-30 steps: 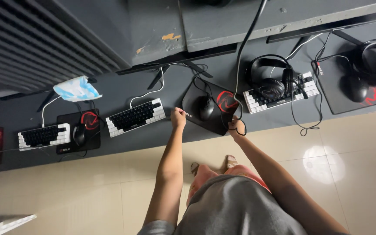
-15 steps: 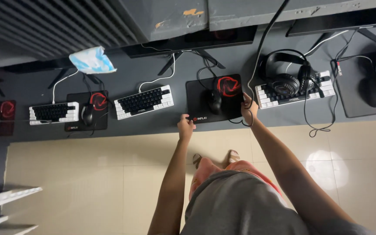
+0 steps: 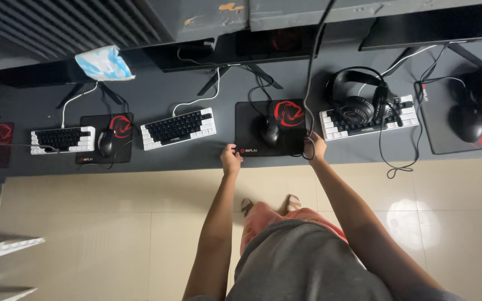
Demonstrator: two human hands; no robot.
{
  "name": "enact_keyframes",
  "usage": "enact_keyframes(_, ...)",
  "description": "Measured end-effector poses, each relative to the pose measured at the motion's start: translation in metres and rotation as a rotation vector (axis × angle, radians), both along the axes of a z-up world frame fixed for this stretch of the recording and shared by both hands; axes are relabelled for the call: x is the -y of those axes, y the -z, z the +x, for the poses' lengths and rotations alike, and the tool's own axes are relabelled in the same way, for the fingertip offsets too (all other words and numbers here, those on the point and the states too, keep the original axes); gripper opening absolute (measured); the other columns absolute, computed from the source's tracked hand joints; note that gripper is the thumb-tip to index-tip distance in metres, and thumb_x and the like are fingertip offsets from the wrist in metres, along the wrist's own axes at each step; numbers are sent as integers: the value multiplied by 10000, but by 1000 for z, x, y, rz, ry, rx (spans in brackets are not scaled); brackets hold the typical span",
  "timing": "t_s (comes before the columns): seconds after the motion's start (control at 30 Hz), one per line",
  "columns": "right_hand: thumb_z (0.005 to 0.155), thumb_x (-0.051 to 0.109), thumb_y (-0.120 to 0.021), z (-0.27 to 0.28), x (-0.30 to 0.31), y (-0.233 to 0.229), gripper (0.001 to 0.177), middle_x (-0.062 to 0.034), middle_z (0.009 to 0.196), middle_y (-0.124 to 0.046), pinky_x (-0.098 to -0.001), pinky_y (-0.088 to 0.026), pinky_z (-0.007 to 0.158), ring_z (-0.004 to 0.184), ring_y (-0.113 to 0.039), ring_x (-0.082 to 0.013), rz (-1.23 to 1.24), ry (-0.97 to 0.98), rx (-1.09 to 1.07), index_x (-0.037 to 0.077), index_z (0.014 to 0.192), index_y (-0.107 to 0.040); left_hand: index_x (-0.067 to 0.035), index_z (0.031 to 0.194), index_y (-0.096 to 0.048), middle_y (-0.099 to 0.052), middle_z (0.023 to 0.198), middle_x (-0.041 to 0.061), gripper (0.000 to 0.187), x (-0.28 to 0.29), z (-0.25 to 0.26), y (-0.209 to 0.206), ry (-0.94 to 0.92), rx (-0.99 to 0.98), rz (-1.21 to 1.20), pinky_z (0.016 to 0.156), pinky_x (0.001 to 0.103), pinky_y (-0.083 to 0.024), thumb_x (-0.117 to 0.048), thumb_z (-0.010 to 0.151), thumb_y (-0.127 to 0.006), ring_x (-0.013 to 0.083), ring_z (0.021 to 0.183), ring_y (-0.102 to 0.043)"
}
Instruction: Organizing and aligning gaming keyboards, mice, and headsets at computer stations.
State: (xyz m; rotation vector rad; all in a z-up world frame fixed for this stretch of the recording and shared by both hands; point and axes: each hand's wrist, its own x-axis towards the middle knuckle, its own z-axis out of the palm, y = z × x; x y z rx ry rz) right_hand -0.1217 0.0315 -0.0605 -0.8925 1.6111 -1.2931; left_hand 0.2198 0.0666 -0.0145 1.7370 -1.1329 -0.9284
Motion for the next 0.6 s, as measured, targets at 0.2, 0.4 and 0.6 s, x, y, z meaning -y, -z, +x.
enact_keyframes(0.2, 871, 2, -581, 1, -14, -57, 360, -147, 967, -757, -332, -544, 756, 859, -715, -224, 9, -84, -404, 85, 1190, -726, -82, 1122, -657, -591, 1157, 193, 349, -17, -31, -73, -50, 519, -218, 873, 448, -517, -45, 793, -766, 392, 1086, -610)
enact_keyframes(0.4, 674, -29, -656, 24, -27, -114, 353, -246, 996, -611, -509, -501, 762, 890, -580, -457, -389, -226, -1011, 41, 1020, -678, -75, 1392, -532, -545, 1283, 181, 592, 5, -64, -32, 210, 230, -139, 848, 394, -553, -119, 841, -743, 325, 946, -634)
enact_keyframes(0.6, 805, 69, -739, 60, -6, -68, 587, -216, 1146, -598, -463, -544, 802, 911, -649, -385, -229, -454, -674, 52, 1369, -574, -85, 1495, -457, -546, 1414, 208, 727, 26, -90, -20, 302, 182, -189, 925, 395, -540, -112, 834, -759, 348, 1094, -643)
